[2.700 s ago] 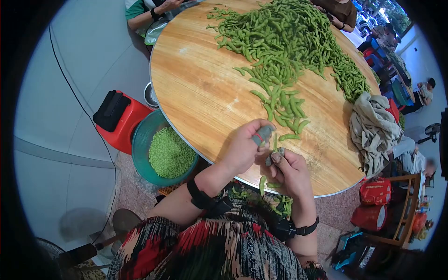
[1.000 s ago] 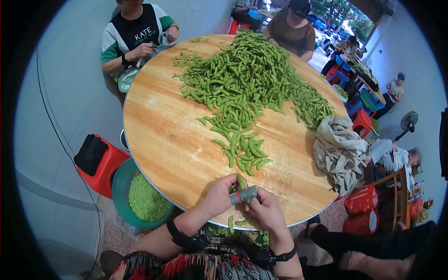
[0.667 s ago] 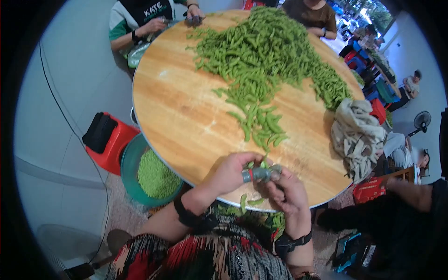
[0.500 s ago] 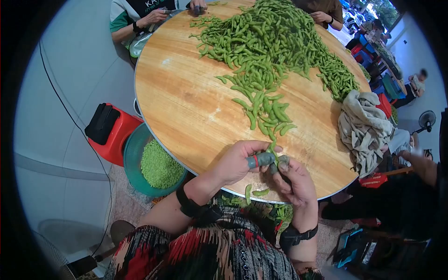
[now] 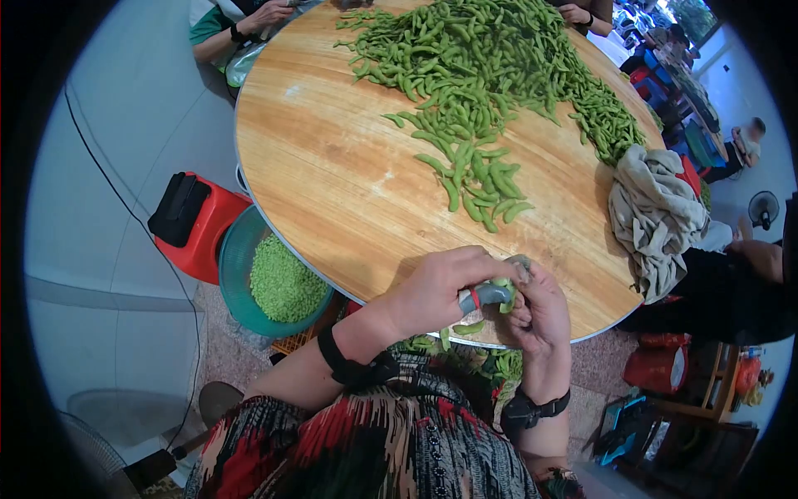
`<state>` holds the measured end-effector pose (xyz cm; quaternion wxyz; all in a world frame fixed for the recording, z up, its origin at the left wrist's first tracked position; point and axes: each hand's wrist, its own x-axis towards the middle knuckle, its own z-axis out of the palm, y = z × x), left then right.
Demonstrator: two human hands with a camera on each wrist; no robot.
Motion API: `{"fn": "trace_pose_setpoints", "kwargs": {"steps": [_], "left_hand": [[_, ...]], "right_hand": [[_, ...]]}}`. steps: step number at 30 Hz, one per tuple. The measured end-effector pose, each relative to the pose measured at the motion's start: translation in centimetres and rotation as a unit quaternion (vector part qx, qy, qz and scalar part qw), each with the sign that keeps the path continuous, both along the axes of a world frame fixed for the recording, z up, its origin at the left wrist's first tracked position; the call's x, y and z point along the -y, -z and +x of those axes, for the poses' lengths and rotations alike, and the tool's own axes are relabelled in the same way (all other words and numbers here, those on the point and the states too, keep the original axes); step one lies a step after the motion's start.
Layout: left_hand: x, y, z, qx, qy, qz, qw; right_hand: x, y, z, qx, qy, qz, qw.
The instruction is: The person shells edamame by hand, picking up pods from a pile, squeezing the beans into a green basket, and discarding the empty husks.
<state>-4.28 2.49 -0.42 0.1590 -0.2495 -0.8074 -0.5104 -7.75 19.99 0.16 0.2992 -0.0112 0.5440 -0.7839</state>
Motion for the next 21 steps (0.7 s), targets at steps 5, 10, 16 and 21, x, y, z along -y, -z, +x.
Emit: {"fn": "trace_pose_setpoints", "kwargs": {"steps": [5,10,16,21], "left_hand": [[0.2,1.2,-0.4,0.132,0.034,0.187,0.973],[1.2,1.6,-1.4,0.280,-0.017,0.528,0.802],[1.1,2.2,-1.6,0.322,-0.017,0.487,0.812],[0.8,1.6,-1.4,0.317,-0.032,0.474,0.821]], "right_hand": [[0.6,0.3,0.2,0.119,0.040,-0.157,0.980],[-2.0,-2.6,-2.3,-0.221,-0.314,0.153,0.911],[3.8,-1.0,-4.0,-0.486,-0.035,0.587,0.647],[3.3,0.4,-3.2,-0.450,0.016,0.451,0.770]]}}
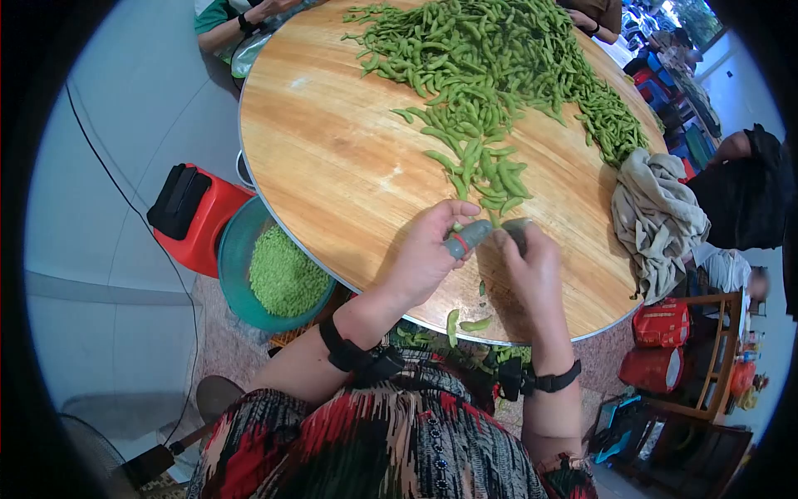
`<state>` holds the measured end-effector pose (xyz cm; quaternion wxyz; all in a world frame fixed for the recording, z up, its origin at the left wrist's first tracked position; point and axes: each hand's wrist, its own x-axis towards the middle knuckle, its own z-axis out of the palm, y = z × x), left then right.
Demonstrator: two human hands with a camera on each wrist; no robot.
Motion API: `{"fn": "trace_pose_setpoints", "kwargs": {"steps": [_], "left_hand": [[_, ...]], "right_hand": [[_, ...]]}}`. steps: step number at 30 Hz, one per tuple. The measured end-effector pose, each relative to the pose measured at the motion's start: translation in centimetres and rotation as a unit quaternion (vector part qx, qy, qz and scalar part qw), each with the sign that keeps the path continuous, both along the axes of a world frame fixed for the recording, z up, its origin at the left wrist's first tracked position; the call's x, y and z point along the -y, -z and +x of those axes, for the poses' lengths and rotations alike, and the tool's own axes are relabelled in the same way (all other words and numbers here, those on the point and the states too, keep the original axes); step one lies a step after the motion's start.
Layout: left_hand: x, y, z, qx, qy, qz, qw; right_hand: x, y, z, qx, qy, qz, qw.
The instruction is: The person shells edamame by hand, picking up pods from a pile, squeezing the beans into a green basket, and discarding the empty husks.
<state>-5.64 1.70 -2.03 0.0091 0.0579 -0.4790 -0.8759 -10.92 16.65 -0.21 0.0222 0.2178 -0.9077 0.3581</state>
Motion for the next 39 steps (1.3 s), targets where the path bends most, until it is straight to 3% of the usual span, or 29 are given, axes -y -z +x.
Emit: {"fn": "trace_pose_setpoints", "kwargs": {"steps": [1,2,3,5,7,9,10,12,15,17,21,23,25,27,30,31,32,33,34,36,37,39], "left_hand": [[-0.1,-0.1,0.0,0.016,0.015,0.023,0.999],[-0.2,0.0,0.1,0.032,0.031,0.046,0.998],[-0.1,0.2,0.1,0.034,0.032,0.046,0.998],[0.2,0.8,0.2,0.027,0.072,0.068,0.995],[0.3,1.2,0.3,0.008,0.069,0.076,0.995],[0.4,1.2,0.4,-0.013,0.061,0.084,0.994],[0.3,1.1,0.4,-0.008,0.046,0.088,0.995],[0.0,1.1,0.4,-0.002,0.031,0.091,0.995],[-0.2,0.9,0.3,-0.025,0.012,0.008,1.000],[-0.1,0.3,0.4,-0.051,0.006,-0.116,0.992],[-0.5,-0.3,0.7,-0.056,0.002,-0.143,0.988],[-0.1,0.0,0.7,-0.007,0.093,0.060,0.994],[0.3,0.3,0.5,-0.009,0.117,0.079,0.990],[0.5,0.3,0.5,-0.012,0.142,0.096,0.985],[0.2,0.4,0.5,0.008,0.144,0.124,0.982],[-0.2,0.9,0.5,-0.021,0.098,-0.009,0.995],[-0.5,1.1,0.5,-0.050,0.049,-0.141,0.987],[-0.5,0.6,0.6,-0.050,0.049,-0.141,0.988],[-0.4,-0.4,0.9,-0.055,0.057,-0.180,0.980],[-0.3,-0.6,0.9,-0.059,0.063,-0.219,0.972],[-0.3,-0.2,0.9,-0.055,0.058,-0.241,0.967],[-0.3,-0.1,0.9,-0.050,0.053,-0.262,0.962]], "right_hand": [[-0.2,-0.1,0.4,0.109,0.020,-0.143,0.984],[-0.5,-0.4,1.1,0.245,0.006,-0.242,0.939],[-0.5,-0.9,1.8,0.246,0.007,-0.242,0.938],[-0.1,-1.6,3.1,0.325,-0.013,-0.301,0.897],[-0.4,-1.9,3.5,0.358,-0.015,-0.281,0.890],[-0.7,-2.0,3.7,0.431,-0.058,-0.343,0.832],[-0.9,-2.1,3.8,0.433,-0.059,-0.343,0.832],[-1.2,-2.2,4.0,0.475,-0.093,-0.382,0.788],[-1.4,-2.1,4.0,0.493,-0.080,-0.410,0.763],[-1.2,-1.7,4.0,0.488,-0.078,-0.415,0.764],[-1.0,-1.5,4.1,0.493,-0.055,-0.425,0.757],[-0.9,-1.7,4.5,0.506,-0.049,-0.421,0.751],[-1.0,-1.8,4.5,0.520,-0.043,-0.416,0.745],[-1.2,-1.8,4.4,0.562,-0.036,-0.422,0.710],[-0.9,-1.7,4.4,0.528,-0.060,-0.428,0.731],[-0.9,-1.5,4.4,0.528,-0.060,-0.428,0.731],[-0.9,-1.2,4.3,0.472,-0.044,-0.380,0.794],[-0.9,-1.0,4.3,0.412,-0.027,-0.327,0.850],[-0.9,-0.8,4.3,0.412,-0.027,-0.326,0.850],[-1.2,-0.5,4.0,0.342,-0.019,-0.259,0.903],[-1.4,-0.1,3.8,0.342,-0.019,-0.258,0.904],[-1.6,0.5,3.3,0.407,-0.004,-0.359,0.840]]}}
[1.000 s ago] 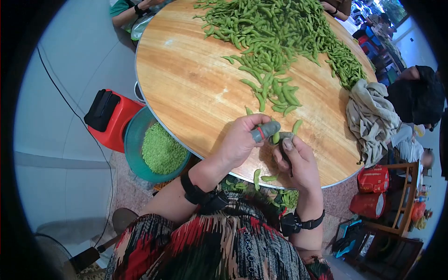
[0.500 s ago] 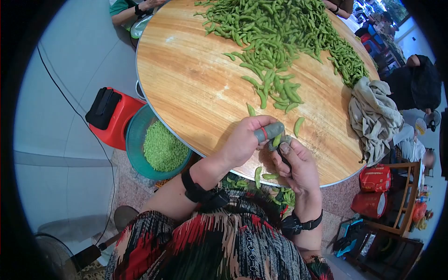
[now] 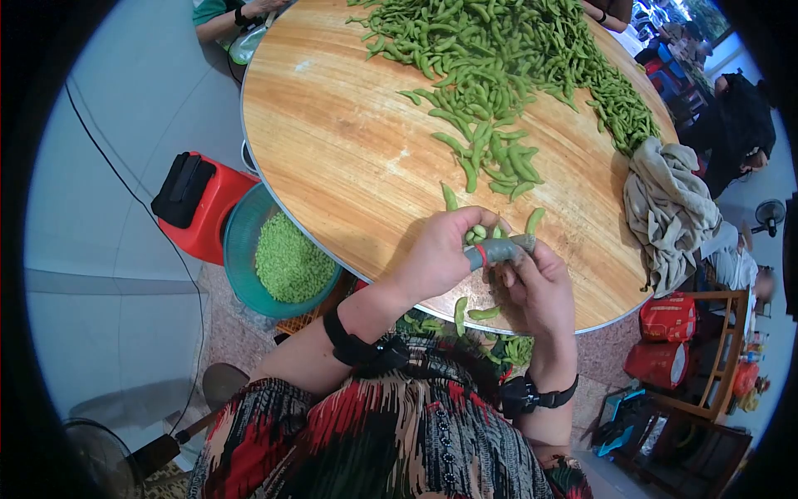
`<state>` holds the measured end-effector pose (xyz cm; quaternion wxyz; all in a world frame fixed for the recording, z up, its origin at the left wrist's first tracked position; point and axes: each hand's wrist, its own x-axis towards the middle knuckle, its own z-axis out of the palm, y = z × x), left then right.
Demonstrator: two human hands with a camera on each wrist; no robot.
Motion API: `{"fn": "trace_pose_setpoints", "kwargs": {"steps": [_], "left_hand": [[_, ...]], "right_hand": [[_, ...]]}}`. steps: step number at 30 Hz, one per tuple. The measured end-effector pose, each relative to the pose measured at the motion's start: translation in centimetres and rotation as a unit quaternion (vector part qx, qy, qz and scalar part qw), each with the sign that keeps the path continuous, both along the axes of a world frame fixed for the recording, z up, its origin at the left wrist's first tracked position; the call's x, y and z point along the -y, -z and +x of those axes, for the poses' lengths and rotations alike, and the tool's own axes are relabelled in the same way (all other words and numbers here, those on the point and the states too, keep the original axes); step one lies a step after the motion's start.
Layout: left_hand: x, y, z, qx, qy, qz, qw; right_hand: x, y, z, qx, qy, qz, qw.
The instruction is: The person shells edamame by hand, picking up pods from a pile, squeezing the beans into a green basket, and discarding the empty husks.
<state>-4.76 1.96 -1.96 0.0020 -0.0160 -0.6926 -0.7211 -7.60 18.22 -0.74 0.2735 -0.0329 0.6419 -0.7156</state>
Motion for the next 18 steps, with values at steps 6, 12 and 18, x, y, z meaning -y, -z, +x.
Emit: {"fn": "trace_pose_setpoints", "kwargs": {"steps": [6,12,18], "left_hand": [[0.2,-0.3,-0.2,0.079,0.050,0.194,0.976],[-0.6,-1.3,0.8,-0.110,-0.040,-0.143,0.983],[-0.4,-2.1,1.7,-0.098,-0.021,-0.169,0.980]], "right_hand": [[0.5,-0.7,-0.4,-0.120,0.018,0.078,0.989],[0.6,-1.6,-0.5,-0.222,0.023,0.112,0.968],[0.0,-0.5,0.1,-0.225,0.050,0.051,0.972]]}}
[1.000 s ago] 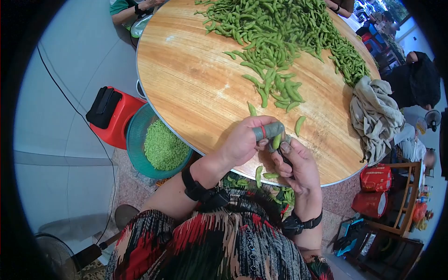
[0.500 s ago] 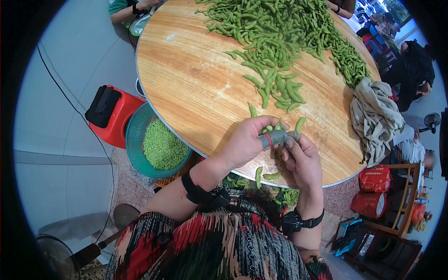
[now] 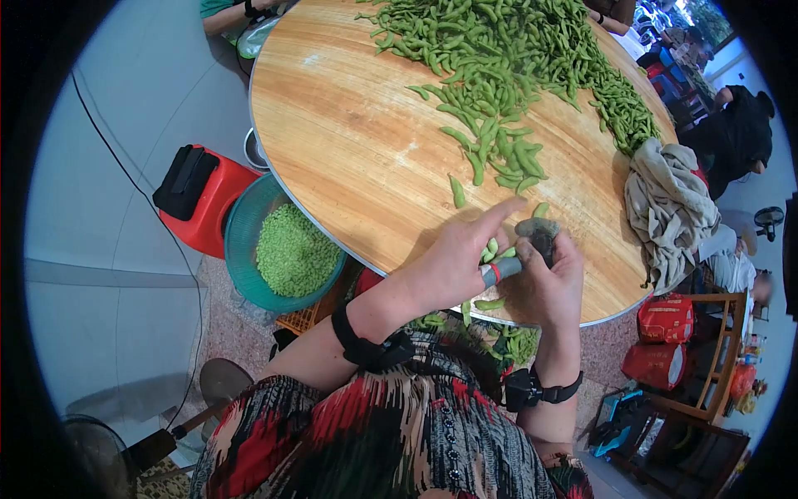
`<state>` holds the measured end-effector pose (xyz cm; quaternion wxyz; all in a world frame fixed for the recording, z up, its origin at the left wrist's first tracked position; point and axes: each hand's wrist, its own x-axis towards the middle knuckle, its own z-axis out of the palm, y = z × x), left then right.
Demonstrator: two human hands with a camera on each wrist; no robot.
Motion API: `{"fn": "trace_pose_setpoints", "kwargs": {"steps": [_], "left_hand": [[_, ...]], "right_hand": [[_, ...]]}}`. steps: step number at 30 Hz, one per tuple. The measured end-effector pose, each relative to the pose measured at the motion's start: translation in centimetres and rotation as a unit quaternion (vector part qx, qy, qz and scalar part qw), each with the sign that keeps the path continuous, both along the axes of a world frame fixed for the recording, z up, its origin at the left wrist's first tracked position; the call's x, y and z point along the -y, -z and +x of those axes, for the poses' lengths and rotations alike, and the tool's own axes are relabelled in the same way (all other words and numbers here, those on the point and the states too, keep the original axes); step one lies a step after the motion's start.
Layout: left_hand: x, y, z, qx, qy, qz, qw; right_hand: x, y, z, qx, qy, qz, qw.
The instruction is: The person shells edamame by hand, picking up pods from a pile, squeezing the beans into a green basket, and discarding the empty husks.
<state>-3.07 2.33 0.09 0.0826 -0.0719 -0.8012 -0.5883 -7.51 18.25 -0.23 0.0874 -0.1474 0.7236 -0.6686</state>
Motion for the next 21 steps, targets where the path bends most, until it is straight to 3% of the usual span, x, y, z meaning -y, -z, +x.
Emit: {"fn": "trace_pose_setpoints", "kwargs": {"steps": [2,3,5,6,7,8,9,11,12,14,15,17,18,20,21], "left_hand": [[0.4,0.0,0.2,-0.083,0.068,-0.010,0.994],[0.6,0.5,0.2,-0.083,0.068,-0.012,0.994],[1.2,1.6,0.3,-0.178,0.135,0.041,0.974],[1.4,1.5,0.6,-0.178,0.136,0.040,0.974],[1.7,1.4,1.0,-0.054,0.153,0.162,0.973],[1.9,1.2,1.2,0.071,0.166,0.279,0.943],[2.1,1.2,1.4,0.071,0.165,0.278,0.943],[2.5,1.2,1.5,0.127,0.167,0.339,0.917],[2.6,1.5,1.4,0.126,0.167,0.338,0.917],[2.4,2.5,1.2,0.002,0.114,0.190,0.975],[2.3,2.3,1.3,0.003,0.113,0.191,0.975],[2.2,1.5,1.4,0.136,0.070,0.312,0.938],[2.4,1.7,1.4,0.135,0.069,0.313,0.937],[3.0,2.4,1.2,0.206,0.087,0.482,0.847],[3.1,2.4,1.2,0.206,0.085,0.484,0.846]], "right_hand": [[-0.6,-0.5,0.6,0.209,-0.042,-0.144,0.966],[-0.6,-0.2,0.8,0.209,-0.043,-0.146,0.966],[-0.3,0.4,1.3,0.321,-0.072,-0.300,0.895],[0.0,0.5,1.5,0.321,-0.073,-0.302,0.895],[0.2,0.5,1.5,0.336,-0.092,-0.339,0.874],[0.5,0.5,1.5,0.350,-0.111,-0.376,0.851],[0.8,0.4,1.4,0.350,-0.111,-0.377,0.851],[1.3,-0.2,1.2,0.325,-0.073,-0.301,0.894],[1.6,-0.6,1.1,0.324,-0.073,-0.302,0.894],[2.1,-1.2,0.9,0.269,-0.069,-0.212,0.937],[2.5,-1.1,0.9,0.271,-0.069,-0.210,0.937],[3.4,-0.9,1.0,0.139,-0.032,-0.078,0.987],[3.8,-0.9,1.0,0.139,-0.033,-0.077,0.987],[4.5,-1.0,1.2,0.030,-0.046,-0.021,0.998],[4.7,-1.1,1.3,0.018,-0.051,-0.014,0.998]]}}
